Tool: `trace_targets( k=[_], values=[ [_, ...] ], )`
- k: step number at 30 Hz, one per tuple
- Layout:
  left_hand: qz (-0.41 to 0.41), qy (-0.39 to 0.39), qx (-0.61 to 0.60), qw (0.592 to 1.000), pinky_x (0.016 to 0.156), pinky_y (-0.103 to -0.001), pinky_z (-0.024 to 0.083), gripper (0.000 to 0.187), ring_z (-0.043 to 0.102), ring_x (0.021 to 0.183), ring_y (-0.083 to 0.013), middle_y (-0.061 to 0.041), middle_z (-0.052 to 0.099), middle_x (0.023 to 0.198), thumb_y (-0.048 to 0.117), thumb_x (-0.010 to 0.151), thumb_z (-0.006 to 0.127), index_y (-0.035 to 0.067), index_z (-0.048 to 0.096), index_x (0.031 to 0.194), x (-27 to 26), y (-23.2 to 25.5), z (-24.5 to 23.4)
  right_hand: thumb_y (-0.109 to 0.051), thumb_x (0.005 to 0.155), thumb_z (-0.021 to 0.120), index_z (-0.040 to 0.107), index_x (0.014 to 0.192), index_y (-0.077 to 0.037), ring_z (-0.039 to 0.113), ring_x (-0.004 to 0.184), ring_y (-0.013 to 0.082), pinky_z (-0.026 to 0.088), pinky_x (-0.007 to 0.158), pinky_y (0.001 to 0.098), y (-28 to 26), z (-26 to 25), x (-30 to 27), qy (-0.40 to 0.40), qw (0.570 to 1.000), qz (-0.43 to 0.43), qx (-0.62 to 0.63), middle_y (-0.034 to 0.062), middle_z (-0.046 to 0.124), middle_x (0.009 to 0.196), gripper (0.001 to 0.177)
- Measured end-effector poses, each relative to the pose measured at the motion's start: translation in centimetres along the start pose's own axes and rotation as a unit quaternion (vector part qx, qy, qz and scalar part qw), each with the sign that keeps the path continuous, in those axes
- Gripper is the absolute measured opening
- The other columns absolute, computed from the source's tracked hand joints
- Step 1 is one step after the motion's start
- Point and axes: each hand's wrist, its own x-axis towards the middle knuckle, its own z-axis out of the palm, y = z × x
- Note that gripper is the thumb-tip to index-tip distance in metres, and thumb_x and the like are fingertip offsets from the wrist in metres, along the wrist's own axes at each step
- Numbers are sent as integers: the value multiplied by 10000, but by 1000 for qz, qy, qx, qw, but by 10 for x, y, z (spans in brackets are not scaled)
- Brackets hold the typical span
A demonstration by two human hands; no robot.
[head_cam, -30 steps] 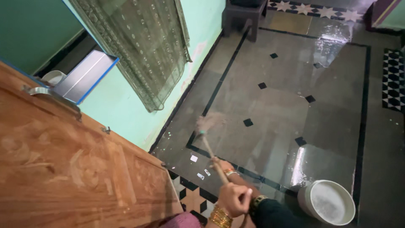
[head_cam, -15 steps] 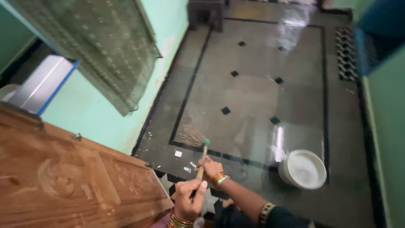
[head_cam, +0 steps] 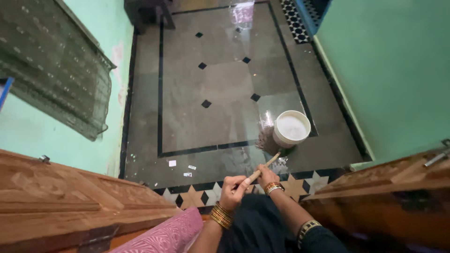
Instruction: The person mops a floor by hand using a stick with a cloth attached, dipping it into a bucket of water and wringing it out.
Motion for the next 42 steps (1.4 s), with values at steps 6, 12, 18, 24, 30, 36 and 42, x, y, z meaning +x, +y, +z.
trace_targets(
  k=[6, 12, 18, 24, 30, 36, 42],
  values=[
    [-54, 51, -70, 995, 452, -275, 302, 348, 418, 494, -48, 34, 493, 553, 152, 966, 624, 8, 571, 654, -24, -24, 12, -256, 896, 676, 570, 1100, -216, 636, 1067, 409, 524, 873, 515, -1, 1, -17, -17, 1000, 3, -10, 120, 671, 1187, 234],
    [-40, 89, -99, 990, 426, -283, 291, 393, 411, 452, -59, 25, 485, 524, 154, 970, 623, 11, 534, 615, -40, -36, 15, -248, 901, 665, 574, 1087, -225, 646, 1079, 390, 535, 865, 506, -3, -1, -25, -26, 999, -20, -16, 94, 666, 1187, 208],
    [-31, 91, -35, 995, 437, -273, 281, 397, 403, 469, -55, 22, 490, 521, 165, 967, 639, -15, 573, 619, -25, -5, 36, -239, 842, 711, 601, 1023, -169, 644, 1038, 388, 536, 844, 500, 11, -15, -21, -21, 998, -64, -1, 113, 679, 1100, 223],
    [13, -34, 7, 999, 476, -256, 375, 210, 501, 543, -52, 9, 590, 584, 129, 926, 688, -54, 776, 869, -10, 120, 62, -371, 777, 746, 723, 869, -142, 672, 910, 379, 542, 745, 485, -12, -56, -35, 16, 988, -146, 55, 123, 706, 904, 248],
    [23, 13, 102, 994, 486, -272, 394, 214, 560, 547, -90, -52, 625, 594, 82, 892, 690, -64, 726, 739, -52, 230, 6, -372, 956, 685, 659, 626, -118, 633, 634, 285, 493, 596, 442, -103, -122, -61, 138, 949, -277, 61, 73, 636, 642, 417],
    [110, 148, 100, 978, 513, -265, 446, 136, 616, 590, -91, -62, 689, 670, 74, 857, 711, -50, 752, 824, -92, 234, -4, -297, 942, 713, 604, 585, -121, 594, 561, 255, 462, 528, 393, -171, -209, -112, 225, 881, -401, 110, 51, 579, 585, 413],
    [124, 233, 109, 958, 522, -263, 452, 104, 608, 598, -85, -57, 685, 705, 67, 845, 730, -34, 753, 857, -109, 212, 9, -249, 897, 754, 534, 516, -115, 543, 488, 247, 431, 494, 389, -205, -268, -158, 224, 848, -464, 123, 52, 506, 505, 459]
  ],
)
